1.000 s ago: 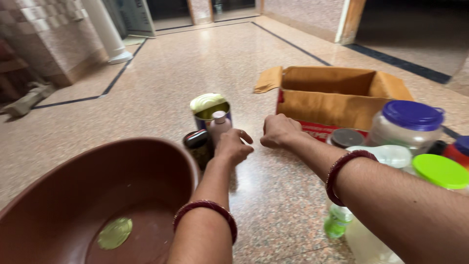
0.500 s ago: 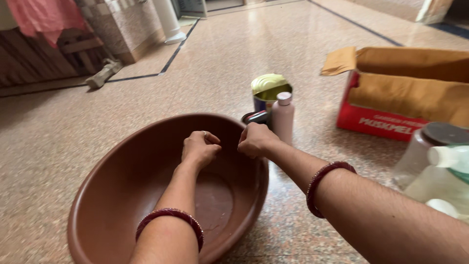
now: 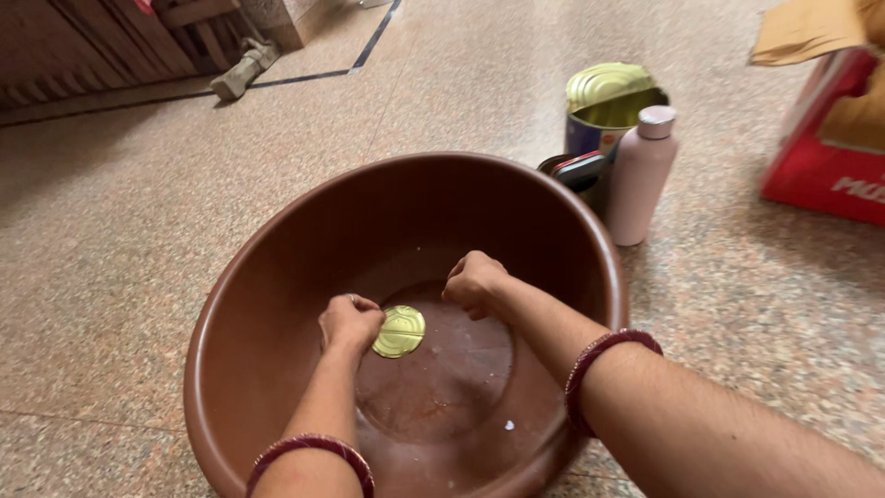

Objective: The person sits on the floor and sorts various plastic and metal containers into a large brown basin. They pick up items from a pile on the floor, unscrew lids, and place the containers into the basin one by one.

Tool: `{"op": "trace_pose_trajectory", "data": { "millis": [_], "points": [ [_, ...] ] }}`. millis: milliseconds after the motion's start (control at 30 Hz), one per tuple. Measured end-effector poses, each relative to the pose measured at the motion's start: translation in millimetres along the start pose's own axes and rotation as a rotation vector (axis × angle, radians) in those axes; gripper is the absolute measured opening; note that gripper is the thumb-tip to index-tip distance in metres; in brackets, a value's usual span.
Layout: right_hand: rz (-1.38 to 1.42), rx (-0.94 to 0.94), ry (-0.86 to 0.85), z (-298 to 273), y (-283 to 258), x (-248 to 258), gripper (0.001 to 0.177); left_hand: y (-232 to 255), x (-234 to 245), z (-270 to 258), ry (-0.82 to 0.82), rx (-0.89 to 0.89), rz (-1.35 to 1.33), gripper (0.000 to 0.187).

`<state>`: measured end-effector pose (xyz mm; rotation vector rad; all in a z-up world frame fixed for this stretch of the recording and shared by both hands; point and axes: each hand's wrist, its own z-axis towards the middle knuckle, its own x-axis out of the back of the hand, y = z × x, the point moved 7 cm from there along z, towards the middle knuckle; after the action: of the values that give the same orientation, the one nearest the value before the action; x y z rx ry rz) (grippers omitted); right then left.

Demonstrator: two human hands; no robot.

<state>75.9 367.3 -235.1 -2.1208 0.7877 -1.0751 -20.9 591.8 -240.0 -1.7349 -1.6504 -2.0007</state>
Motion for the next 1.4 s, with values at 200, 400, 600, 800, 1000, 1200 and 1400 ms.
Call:
{"op": "trace_pose_trajectory", "data": {
  "millis": [200,400,600,800,1000,1200,1400],
  "points": [
    [0.081,-0.026,-0.125,25.3,3.8,-62.3,0.044,-40.3,-33.3,37.6,0.024,-0.023,0.096,0.052],
    [0.174,-0.192,-0.15,51.9,23.9,-101.9,0.053,-47.6,-45.7,28.4,-0.161,0.287,-0.17,0.082],
    [0.379,-0.203,-0.095,76.8,37.6,-113.9,0.032,-44.4,-51.2,31.5,-0.252,0.279,-0.153,0.089],
    [0.598,-0.264,-0.146,96.8,47.9,-125.2,0.016,-58.7,-73.1,55.4,-0.224,0.149,0.007,0.09],
    [0.411,-0.257,-0.192,96.7,55.5,-138.5,0.015,-59.8,-76.5,63.0,-0.188,0.124,0.01,0.087],
    [0.324,-0.058,-0.154,55.0,18.8,-93.5,0.013,-21.1,-51.1,13.4,-0.288,0.259,-0.154,0.085],
    [-0.139,0.34,-0.149,-3.8,-23.5,-40.7,0.029,11.5,-71.8,4.7,-0.508,0.27,-0.711,0.034]
  ]
}}
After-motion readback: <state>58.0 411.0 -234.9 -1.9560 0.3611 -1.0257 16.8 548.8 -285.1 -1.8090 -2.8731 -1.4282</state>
